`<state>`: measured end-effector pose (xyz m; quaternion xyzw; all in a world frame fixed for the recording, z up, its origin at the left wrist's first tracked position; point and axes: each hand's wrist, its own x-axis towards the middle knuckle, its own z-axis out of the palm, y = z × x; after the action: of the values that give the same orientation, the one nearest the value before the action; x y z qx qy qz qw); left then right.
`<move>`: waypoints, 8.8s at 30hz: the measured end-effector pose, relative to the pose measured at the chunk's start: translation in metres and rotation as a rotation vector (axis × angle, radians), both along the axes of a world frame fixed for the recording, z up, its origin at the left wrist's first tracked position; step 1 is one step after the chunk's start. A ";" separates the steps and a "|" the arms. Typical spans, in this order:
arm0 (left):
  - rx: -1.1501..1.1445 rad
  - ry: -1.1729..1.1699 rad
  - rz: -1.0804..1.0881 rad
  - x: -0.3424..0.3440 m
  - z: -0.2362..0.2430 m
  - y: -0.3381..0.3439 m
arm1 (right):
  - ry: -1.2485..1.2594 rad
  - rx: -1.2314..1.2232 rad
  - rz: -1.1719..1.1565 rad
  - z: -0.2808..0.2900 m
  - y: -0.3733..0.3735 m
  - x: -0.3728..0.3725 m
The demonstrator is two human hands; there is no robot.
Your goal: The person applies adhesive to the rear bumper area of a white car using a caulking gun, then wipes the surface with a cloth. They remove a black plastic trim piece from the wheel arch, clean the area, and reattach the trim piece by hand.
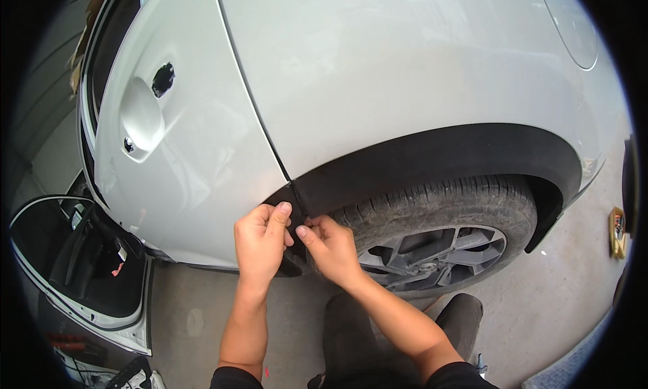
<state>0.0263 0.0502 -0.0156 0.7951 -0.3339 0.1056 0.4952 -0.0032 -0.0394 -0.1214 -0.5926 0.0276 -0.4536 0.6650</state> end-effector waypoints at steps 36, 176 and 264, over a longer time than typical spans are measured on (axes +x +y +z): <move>0.178 -1.478 0.104 0.048 0.195 0.072 | 0.293 -0.076 0.196 -0.044 0.030 -0.051; -0.689 -0.151 -0.027 -0.261 0.001 0.385 | -0.459 -1.306 0.781 0.141 0.300 -0.183; -0.405 0.013 0.877 -0.110 -0.171 0.357 | -0.058 -1.229 0.842 -0.085 0.290 0.020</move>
<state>-0.0839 0.4073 -0.1863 0.7490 0.0629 0.3624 0.5511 0.0167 0.2506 -0.2061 -0.8059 -0.4780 -0.1098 0.3317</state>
